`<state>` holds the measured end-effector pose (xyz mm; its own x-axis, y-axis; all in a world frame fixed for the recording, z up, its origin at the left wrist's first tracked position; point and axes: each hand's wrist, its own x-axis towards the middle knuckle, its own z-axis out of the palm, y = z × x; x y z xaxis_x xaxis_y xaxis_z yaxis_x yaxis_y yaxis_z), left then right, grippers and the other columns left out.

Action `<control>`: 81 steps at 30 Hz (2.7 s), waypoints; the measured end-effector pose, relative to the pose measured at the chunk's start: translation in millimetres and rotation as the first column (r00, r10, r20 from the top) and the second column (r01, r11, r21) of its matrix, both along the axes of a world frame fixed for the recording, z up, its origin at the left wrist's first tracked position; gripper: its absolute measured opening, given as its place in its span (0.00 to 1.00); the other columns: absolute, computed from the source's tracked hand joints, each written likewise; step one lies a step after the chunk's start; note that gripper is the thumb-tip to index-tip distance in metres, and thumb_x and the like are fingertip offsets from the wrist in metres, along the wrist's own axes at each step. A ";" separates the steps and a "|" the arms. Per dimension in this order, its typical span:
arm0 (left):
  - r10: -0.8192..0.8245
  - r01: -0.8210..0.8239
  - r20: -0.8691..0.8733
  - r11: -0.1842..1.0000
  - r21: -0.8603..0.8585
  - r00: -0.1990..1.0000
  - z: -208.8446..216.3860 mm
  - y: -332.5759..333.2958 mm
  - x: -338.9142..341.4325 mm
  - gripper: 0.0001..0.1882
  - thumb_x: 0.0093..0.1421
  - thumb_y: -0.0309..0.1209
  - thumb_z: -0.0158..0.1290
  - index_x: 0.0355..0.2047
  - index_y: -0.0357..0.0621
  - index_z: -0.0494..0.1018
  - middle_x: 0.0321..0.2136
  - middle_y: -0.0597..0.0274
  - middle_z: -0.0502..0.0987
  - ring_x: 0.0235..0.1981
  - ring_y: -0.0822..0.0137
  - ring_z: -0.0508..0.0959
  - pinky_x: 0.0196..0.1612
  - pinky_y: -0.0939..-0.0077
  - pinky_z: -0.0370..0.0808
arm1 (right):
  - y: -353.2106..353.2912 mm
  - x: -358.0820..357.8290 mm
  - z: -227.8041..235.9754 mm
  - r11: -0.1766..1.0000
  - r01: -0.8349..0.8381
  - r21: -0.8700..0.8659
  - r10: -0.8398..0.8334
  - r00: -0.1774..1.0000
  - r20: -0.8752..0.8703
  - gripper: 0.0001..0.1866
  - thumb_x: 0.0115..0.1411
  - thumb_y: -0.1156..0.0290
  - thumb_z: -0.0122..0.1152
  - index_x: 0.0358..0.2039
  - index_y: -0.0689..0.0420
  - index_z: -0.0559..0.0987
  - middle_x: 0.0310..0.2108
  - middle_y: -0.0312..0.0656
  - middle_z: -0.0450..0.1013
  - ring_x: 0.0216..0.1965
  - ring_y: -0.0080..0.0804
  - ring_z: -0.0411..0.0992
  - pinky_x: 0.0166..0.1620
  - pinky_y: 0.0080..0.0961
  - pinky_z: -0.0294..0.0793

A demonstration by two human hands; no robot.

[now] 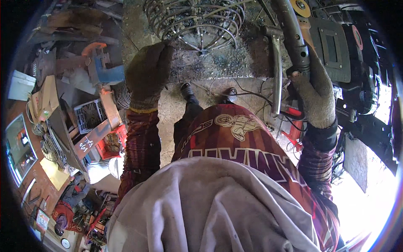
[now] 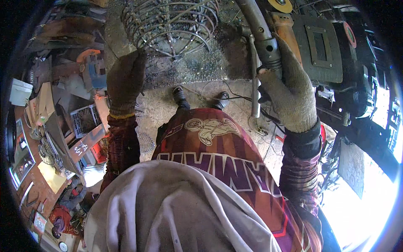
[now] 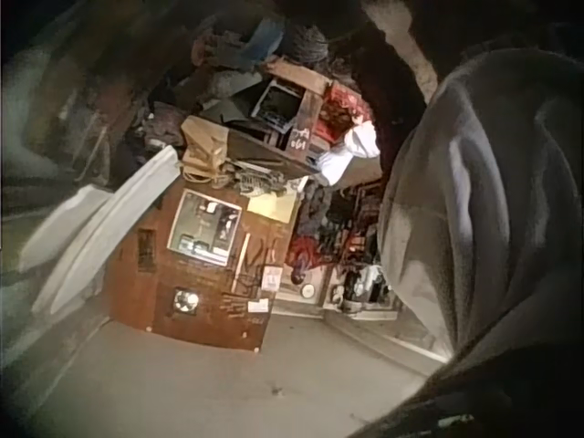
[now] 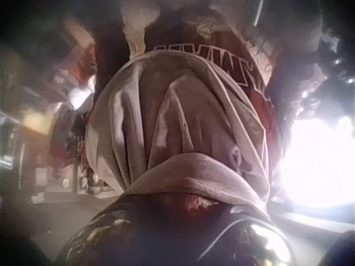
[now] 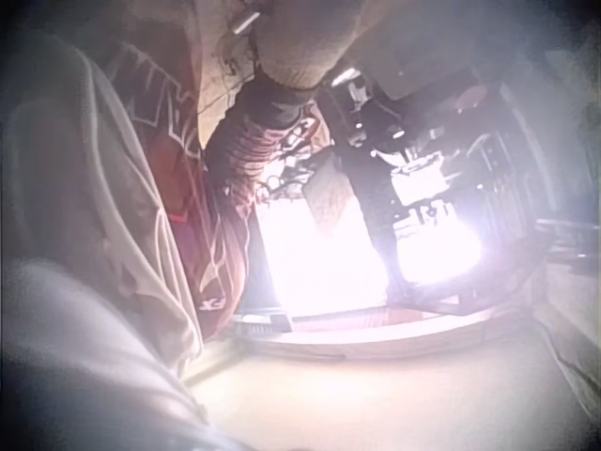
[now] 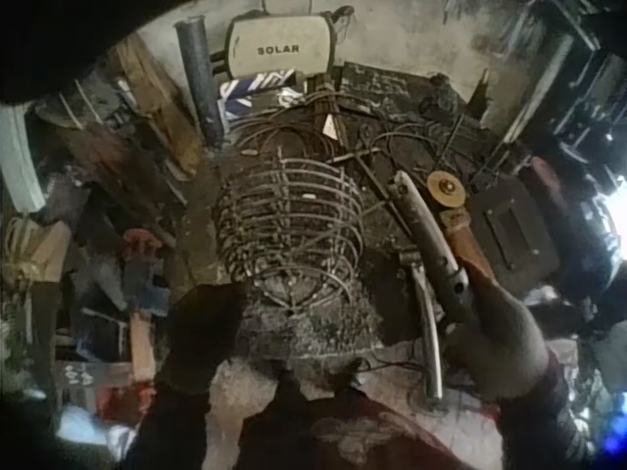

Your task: The person positions metal rods on a round frame, uses a welding tool to fuse them together, and then smooths the welds with an angle grinder before using a hammer.

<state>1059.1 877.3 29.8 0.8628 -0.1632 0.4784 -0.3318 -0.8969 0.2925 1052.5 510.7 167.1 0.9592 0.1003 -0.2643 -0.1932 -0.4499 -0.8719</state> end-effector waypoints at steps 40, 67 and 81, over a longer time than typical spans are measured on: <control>0.077 -0.197 -0.344 0.923 -0.329 0.936 12.4 3.7 -1.3 0.26 0.63 0.49 0.59 0.52 0.43 0.81 0.47 0.48 0.84 0.48 0.53 0.84 0.52 0.65 0.78 | -17.4 -38.5 2.6 0.980 0.085 0.179 -0.104 0.989 0.101 0.32 0.67 0.71 0.59 0.70 0.60 0.64 0.38 0.39 0.75 0.26 0.21 0.75 0.27 0.21 0.77; 0.113 -0.167 -0.319 0.975 -0.146 0.941 1.5 6.6 -1.4 0.27 0.66 0.55 0.52 0.53 0.49 0.81 0.50 0.48 0.82 0.53 0.48 0.81 0.58 0.58 0.75 | -9.8 -35.3 -1.1 0.984 0.071 0.163 -0.086 0.992 0.087 0.31 0.67 0.70 0.60 0.69 0.61 0.65 0.38 0.39 0.76 0.29 0.21 0.76 0.30 0.21 0.78; 0.139 -0.176 -0.236 0.974 -0.140 0.962 0.0 0.8 -2.4 0.23 0.66 0.50 0.55 0.47 0.46 0.83 0.46 0.49 0.83 0.49 0.49 0.82 0.54 0.61 0.78 | -7.0 -31.5 -3.1 0.987 0.071 0.147 -0.082 0.994 0.075 0.34 0.66 0.68 0.62 0.71 0.59 0.63 0.39 0.40 0.76 0.29 0.21 0.75 0.30 0.21 0.79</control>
